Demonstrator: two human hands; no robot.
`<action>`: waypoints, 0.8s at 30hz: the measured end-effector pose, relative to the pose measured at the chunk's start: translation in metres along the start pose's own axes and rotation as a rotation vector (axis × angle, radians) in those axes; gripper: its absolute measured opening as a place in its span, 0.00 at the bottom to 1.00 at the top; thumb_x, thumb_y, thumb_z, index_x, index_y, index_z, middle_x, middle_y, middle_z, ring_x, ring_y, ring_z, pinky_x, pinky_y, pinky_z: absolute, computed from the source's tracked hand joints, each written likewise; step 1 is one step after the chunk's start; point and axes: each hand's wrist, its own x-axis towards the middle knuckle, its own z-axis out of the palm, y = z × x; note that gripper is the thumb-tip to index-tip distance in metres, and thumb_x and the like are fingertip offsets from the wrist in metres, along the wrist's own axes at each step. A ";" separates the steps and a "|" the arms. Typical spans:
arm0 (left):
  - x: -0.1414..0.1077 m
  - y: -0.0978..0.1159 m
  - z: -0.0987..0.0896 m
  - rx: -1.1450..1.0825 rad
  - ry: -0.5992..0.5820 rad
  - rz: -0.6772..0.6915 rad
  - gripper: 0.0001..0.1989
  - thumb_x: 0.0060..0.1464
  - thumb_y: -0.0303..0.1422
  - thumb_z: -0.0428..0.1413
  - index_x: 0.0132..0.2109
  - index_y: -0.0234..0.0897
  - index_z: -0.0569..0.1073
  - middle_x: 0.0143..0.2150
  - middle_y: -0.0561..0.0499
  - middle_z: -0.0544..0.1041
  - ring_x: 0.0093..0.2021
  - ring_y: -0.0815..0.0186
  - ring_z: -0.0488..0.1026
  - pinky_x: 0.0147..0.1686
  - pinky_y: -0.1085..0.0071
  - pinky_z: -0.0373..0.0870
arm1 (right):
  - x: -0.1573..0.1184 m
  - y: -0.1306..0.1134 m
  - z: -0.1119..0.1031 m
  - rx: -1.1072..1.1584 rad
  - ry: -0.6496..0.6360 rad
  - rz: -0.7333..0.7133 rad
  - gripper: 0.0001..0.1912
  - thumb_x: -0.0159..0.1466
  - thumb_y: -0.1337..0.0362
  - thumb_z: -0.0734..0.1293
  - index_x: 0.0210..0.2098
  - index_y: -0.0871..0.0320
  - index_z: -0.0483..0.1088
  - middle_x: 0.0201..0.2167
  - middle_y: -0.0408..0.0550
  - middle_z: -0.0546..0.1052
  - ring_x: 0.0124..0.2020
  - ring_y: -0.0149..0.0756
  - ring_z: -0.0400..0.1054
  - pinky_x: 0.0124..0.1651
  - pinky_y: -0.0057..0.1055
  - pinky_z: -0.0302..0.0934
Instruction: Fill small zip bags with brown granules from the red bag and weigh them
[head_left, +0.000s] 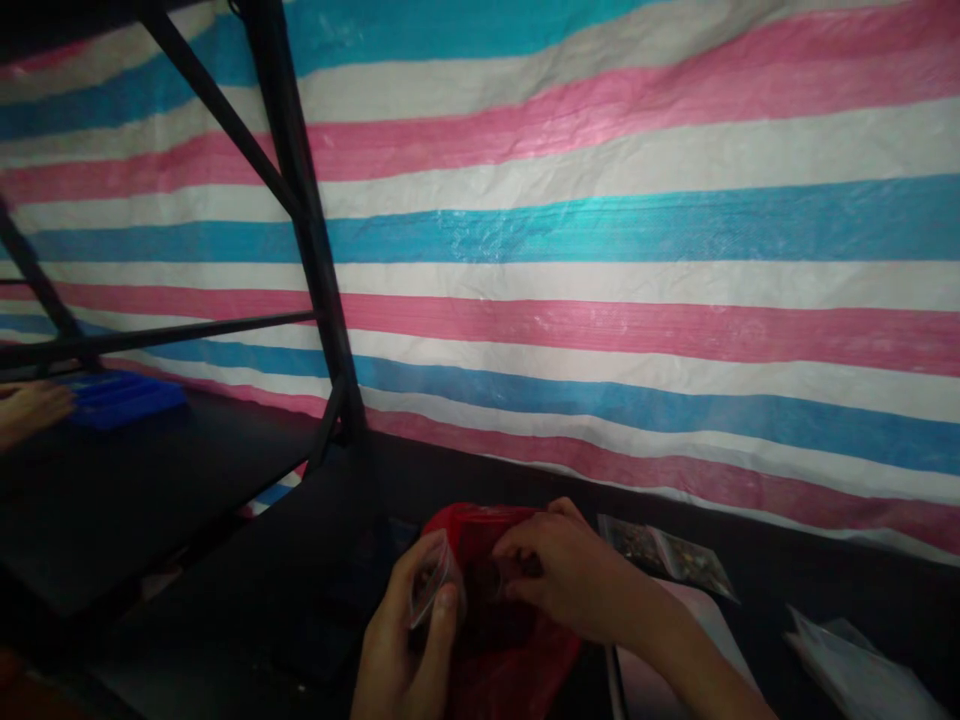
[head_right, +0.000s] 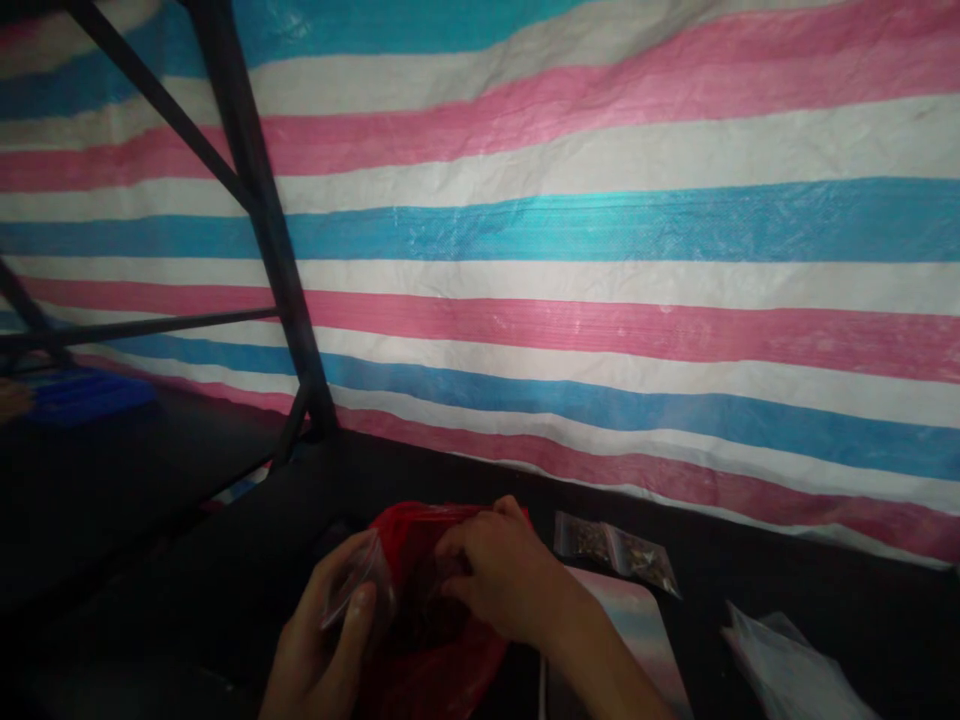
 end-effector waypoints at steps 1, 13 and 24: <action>0.007 0.007 0.000 0.015 -0.022 0.036 0.22 0.69 0.47 0.54 0.61 0.40 0.73 0.58 0.41 0.82 0.57 0.54 0.81 0.56 0.60 0.80 | -0.002 0.004 -0.007 0.023 0.032 0.018 0.09 0.67 0.69 0.71 0.37 0.48 0.82 0.34 0.37 0.85 0.39 0.37 0.77 0.53 0.38 0.58; 0.100 0.067 0.032 0.208 -0.365 0.544 0.19 0.62 0.29 0.55 0.59 0.40 0.75 0.49 0.44 0.82 0.48 0.58 0.80 0.52 0.61 0.78 | -0.027 0.029 -0.080 0.405 0.337 0.090 0.08 0.69 0.57 0.72 0.45 0.47 0.82 0.44 0.44 0.86 0.45 0.44 0.80 0.54 0.42 0.72; 0.069 0.039 0.043 0.282 -0.313 0.507 0.24 0.62 0.34 0.57 0.64 0.45 0.71 0.63 0.43 0.80 0.64 0.50 0.77 0.62 0.54 0.77 | -0.021 0.011 -0.063 0.095 0.401 0.068 0.15 0.65 0.64 0.74 0.49 0.41 0.82 0.46 0.42 0.85 0.49 0.47 0.78 0.55 0.45 0.72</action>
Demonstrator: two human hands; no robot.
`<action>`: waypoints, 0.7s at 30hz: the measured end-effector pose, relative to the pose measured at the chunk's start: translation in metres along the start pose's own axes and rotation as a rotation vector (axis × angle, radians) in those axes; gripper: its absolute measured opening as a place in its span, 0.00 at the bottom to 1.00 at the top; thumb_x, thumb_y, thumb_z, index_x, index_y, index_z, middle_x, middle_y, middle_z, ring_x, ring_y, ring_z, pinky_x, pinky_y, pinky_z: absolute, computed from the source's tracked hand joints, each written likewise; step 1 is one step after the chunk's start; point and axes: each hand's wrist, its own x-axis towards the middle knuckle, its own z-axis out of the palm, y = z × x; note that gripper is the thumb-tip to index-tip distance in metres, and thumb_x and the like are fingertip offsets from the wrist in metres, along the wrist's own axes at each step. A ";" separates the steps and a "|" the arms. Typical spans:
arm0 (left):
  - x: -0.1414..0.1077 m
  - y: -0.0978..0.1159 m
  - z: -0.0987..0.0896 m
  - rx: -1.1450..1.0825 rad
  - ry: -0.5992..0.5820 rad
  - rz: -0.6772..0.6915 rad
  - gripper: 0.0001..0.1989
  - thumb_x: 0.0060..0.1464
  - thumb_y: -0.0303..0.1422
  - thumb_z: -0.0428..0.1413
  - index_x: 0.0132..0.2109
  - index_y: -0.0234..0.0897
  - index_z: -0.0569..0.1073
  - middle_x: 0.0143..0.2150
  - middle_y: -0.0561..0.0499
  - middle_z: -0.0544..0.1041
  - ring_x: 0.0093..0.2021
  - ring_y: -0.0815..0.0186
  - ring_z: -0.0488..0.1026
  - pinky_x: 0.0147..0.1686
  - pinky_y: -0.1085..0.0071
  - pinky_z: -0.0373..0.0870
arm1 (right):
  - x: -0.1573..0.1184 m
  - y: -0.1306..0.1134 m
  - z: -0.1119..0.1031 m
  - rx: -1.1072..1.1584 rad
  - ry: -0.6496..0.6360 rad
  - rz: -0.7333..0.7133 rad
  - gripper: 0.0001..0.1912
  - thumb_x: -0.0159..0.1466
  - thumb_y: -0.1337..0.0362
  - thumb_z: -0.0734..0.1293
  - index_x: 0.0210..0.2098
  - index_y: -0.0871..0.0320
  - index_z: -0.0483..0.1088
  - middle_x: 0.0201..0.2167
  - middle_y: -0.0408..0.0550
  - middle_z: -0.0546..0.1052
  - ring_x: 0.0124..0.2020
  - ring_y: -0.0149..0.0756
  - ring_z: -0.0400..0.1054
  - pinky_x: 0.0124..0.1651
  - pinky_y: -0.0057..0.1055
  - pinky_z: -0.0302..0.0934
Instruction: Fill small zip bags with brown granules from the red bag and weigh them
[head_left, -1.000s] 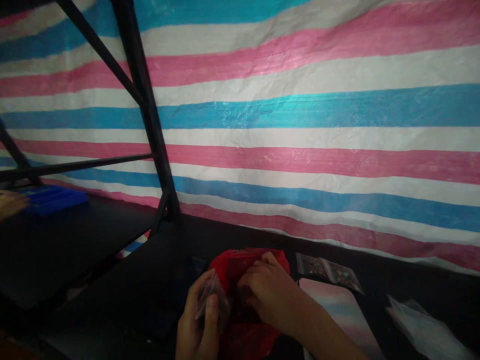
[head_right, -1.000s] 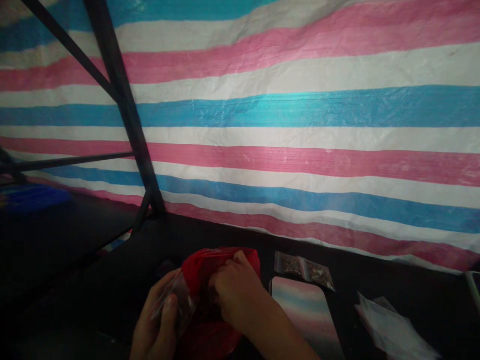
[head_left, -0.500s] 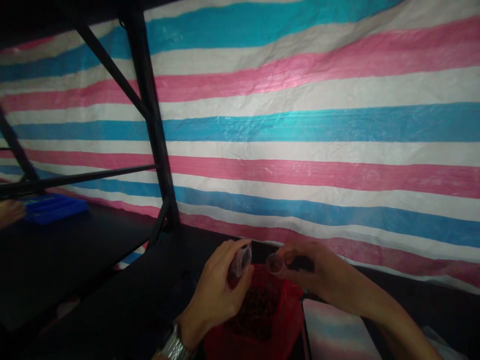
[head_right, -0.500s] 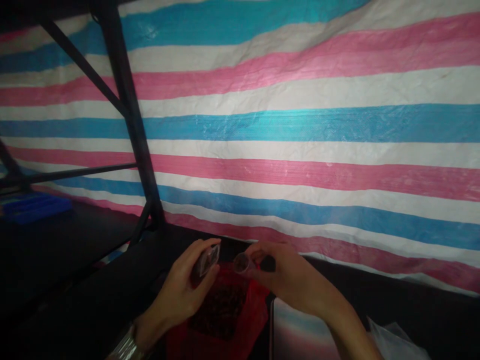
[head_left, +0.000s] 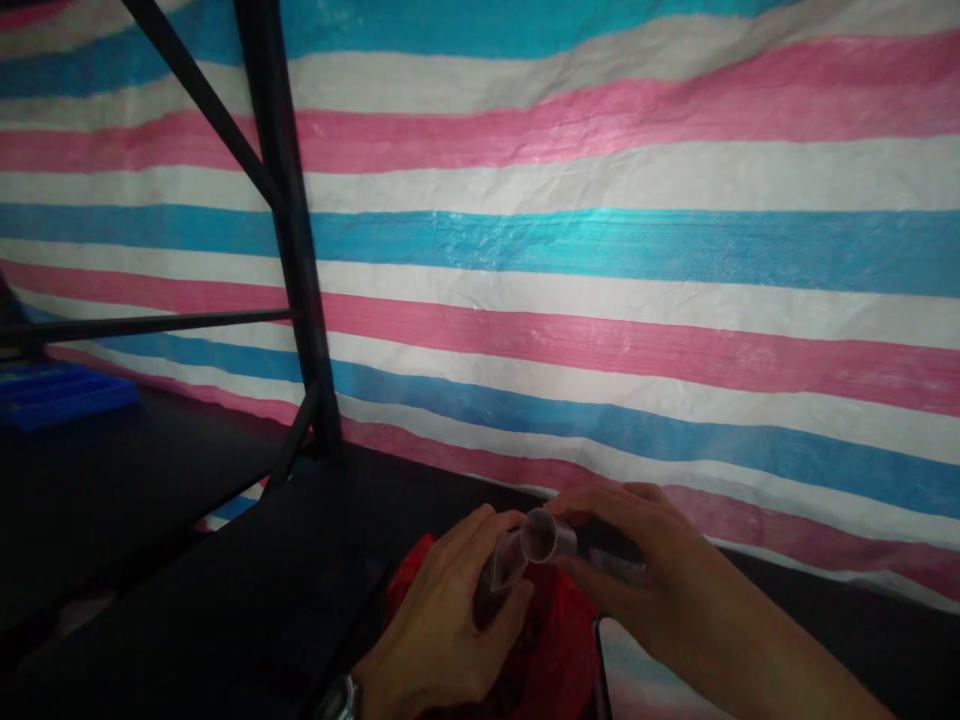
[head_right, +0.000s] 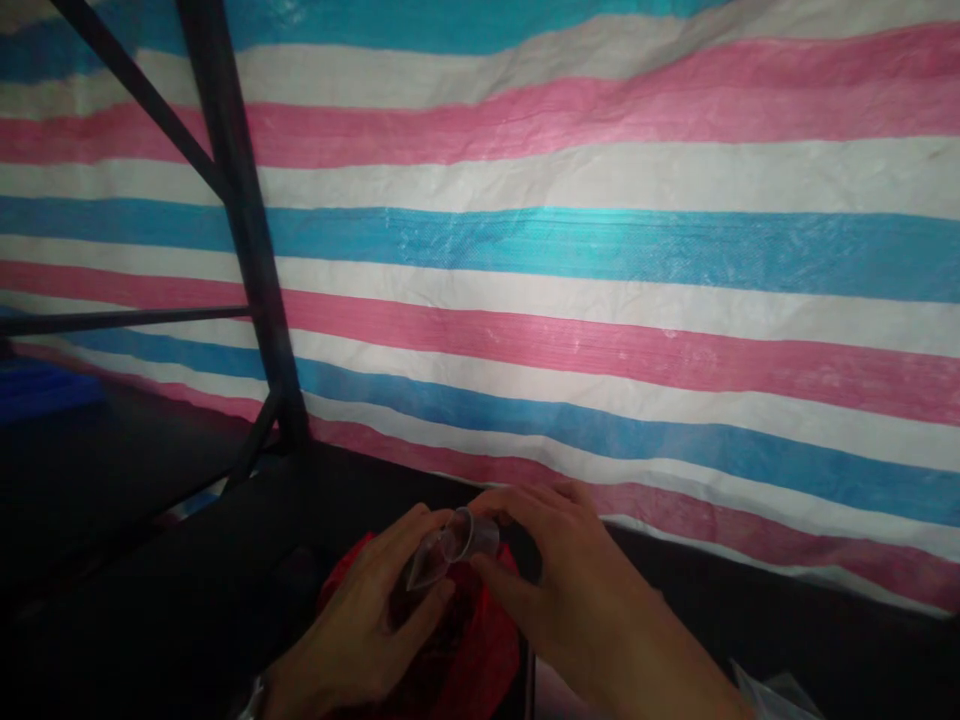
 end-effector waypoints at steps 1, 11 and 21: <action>-0.002 -0.002 0.002 0.005 0.012 -0.010 0.25 0.62 0.35 0.58 0.65 0.45 0.70 0.63 0.43 0.80 0.65 0.49 0.76 0.63 0.53 0.76 | 0.001 -0.002 0.004 -0.028 0.000 -0.022 0.16 0.65 0.66 0.74 0.49 0.40 0.82 0.46 0.42 0.85 0.49 0.48 0.78 0.56 0.46 0.71; 0.009 0.013 0.001 -0.284 -0.076 -0.158 0.15 0.66 0.33 0.55 0.59 0.46 0.69 0.53 0.49 0.80 0.52 0.61 0.81 0.53 0.64 0.79 | 0.002 -0.008 0.027 -0.071 -0.138 -0.111 0.25 0.68 0.75 0.65 0.58 0.44 0.78 0.54 0.48 0.79 0.54 0.44 0.77 0.58 0.41 0.72; 0.008 0.004 -0.002 -0.409 -0.007 -0.184 0.15 0.70 0.34 0.52 0.61 0.45 0.69 0.54 0.49 0.79 0.52 0.61 0.78 0.54 0.65 0.75 | 0.004 0.002 0.004 0.032 0.078 -0.039 0.18 0.70 0.63 0.71 0.58 0.42 0.78 0.51 0.47 0.81 0.50 0.44 0.78 0.53 0.39 0.74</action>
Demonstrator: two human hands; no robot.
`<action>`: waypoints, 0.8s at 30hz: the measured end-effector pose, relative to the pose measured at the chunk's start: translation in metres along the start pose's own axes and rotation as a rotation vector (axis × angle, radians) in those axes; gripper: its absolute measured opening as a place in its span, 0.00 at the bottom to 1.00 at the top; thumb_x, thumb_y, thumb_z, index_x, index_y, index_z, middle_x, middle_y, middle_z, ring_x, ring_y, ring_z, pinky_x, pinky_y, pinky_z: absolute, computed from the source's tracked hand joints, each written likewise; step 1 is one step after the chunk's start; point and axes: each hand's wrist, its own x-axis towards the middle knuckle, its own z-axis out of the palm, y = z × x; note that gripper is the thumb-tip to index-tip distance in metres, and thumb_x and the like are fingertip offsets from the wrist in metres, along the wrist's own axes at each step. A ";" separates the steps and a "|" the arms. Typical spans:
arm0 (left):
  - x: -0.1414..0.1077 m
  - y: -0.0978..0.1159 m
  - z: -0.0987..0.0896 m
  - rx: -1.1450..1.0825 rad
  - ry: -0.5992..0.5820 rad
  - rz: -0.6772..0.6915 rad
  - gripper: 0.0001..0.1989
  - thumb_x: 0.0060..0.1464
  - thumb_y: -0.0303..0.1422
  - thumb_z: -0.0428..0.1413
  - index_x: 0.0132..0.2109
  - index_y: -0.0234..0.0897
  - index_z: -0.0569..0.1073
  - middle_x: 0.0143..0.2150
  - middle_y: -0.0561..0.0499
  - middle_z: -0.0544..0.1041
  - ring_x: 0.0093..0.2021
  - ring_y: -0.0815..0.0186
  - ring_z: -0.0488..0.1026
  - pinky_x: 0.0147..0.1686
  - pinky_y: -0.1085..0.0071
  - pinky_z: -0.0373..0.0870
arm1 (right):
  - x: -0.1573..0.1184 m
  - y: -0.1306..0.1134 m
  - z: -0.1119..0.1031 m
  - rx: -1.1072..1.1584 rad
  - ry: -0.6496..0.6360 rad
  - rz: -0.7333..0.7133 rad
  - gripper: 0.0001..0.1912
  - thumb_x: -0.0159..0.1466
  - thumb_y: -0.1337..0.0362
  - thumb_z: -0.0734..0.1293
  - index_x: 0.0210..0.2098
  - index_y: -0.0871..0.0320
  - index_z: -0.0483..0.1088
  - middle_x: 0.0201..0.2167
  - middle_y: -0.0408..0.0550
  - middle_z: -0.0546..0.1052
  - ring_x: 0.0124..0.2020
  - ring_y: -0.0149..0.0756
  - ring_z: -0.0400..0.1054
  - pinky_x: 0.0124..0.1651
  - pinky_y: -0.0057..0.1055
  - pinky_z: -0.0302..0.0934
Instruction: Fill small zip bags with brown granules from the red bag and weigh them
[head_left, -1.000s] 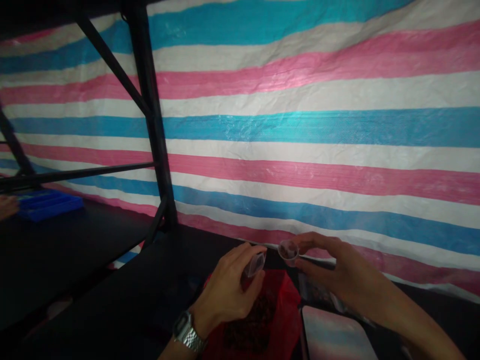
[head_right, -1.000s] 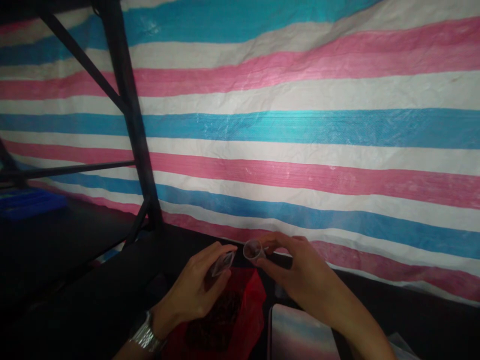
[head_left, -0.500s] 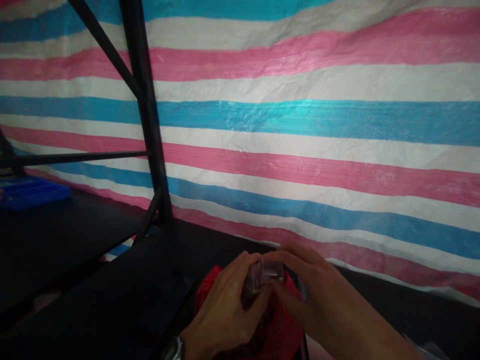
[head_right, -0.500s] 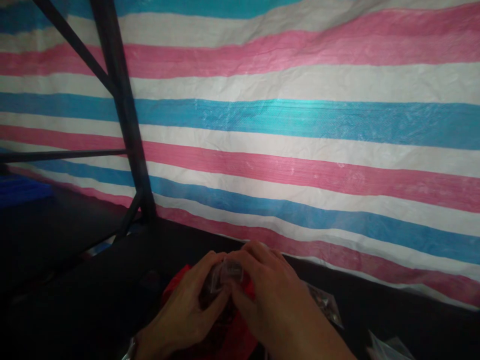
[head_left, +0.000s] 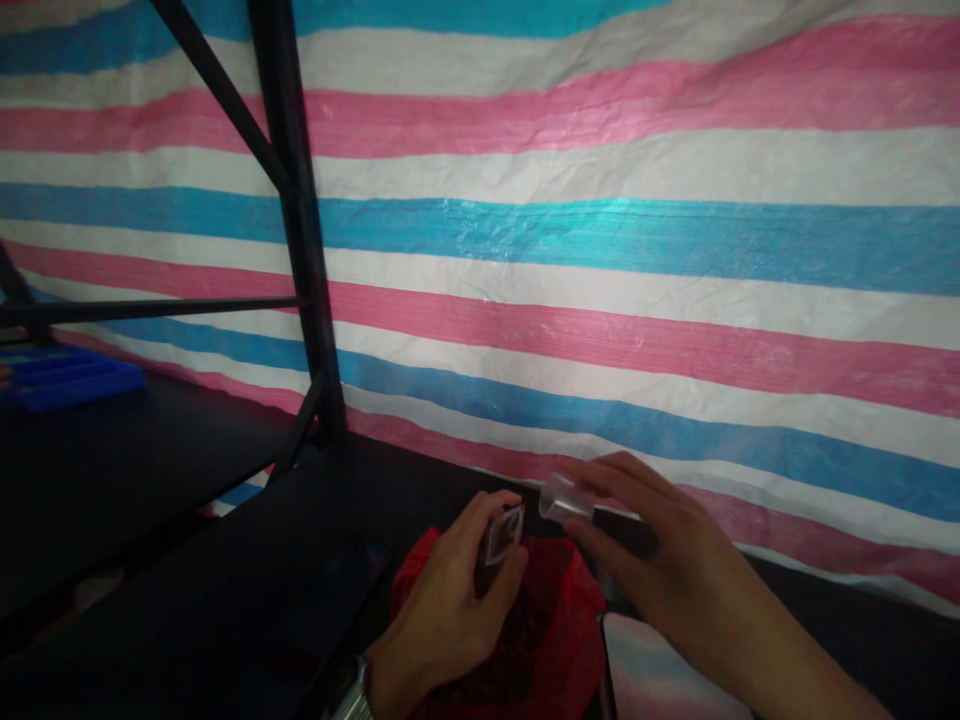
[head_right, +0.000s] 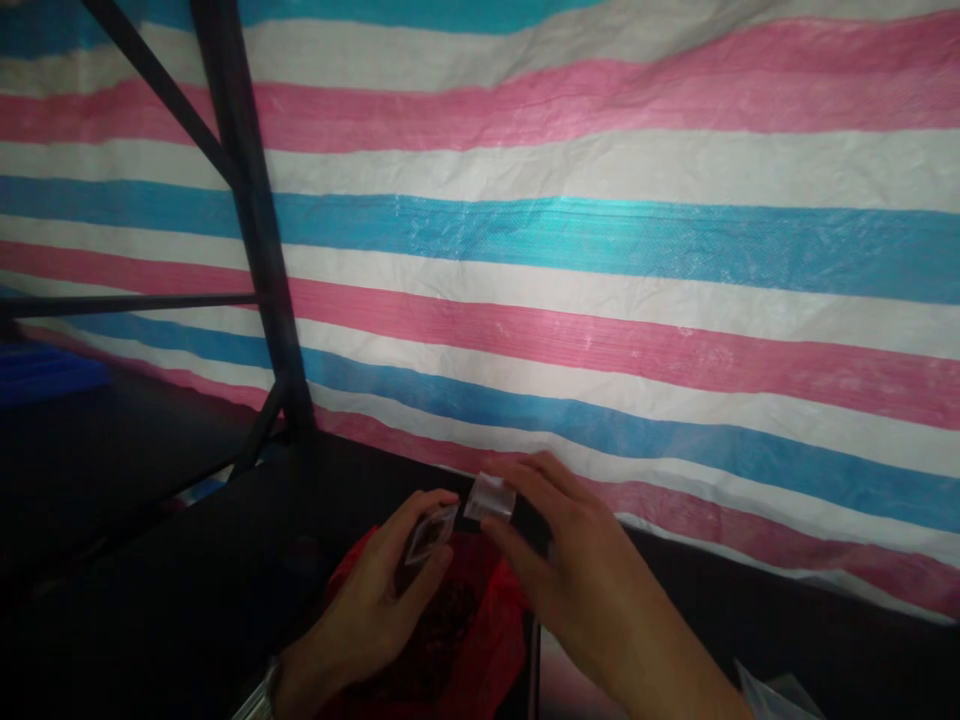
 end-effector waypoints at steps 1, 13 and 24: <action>0.001 -0.001 -0.002 -0.037 0.048 -0.015 0.14 0.70 0.35 0.52 0.60 0.44 0.70 0.53 0.48 0.79 0.52 0.61 0.79 0.53 0.66 0.75 | -0.001 0.001 -0.001 -0.014 -0.005 0.037 0.18 0.70 0.61 0.72 0.58 0.43 0.77 0.51 0.47 0.82 0.50 0.45 0.78 0.53 0.40 0.73; -0.002 -0.005 -0.006 -0.405 0.218 -0.119 0.20 0.70 0.49 0.53 0.60 0.46 0.76 0.56 0.49 0.79 0.58 0.60 0.75 0.59 0.67 0.71 | -0.005 -0.018 0.027 0.060 -0.133 0.217 0.16 0.71 0.62 0.69 0.57 0.48 0.77 0.57 0.47 0.81 0.59 0.44 0.74 0.64 0.41 0.63; 0.026 0.009 0.003 -0.513 0.502 -0.200 0.27 0.67 0.55 0.52 0.58 0.38 0.77 0.55 0.43 0.82 0.55 0.52 0.78 0.55 0.57 0.75 | -0.013 -0.053 0.059 0.063 -0.453 0.428 0.14 0.68 0.49 0.67 0.39 0.53 0.77 0.37 0.53 0.84 0.41 0.52 0.79 0.42 0.39 0.66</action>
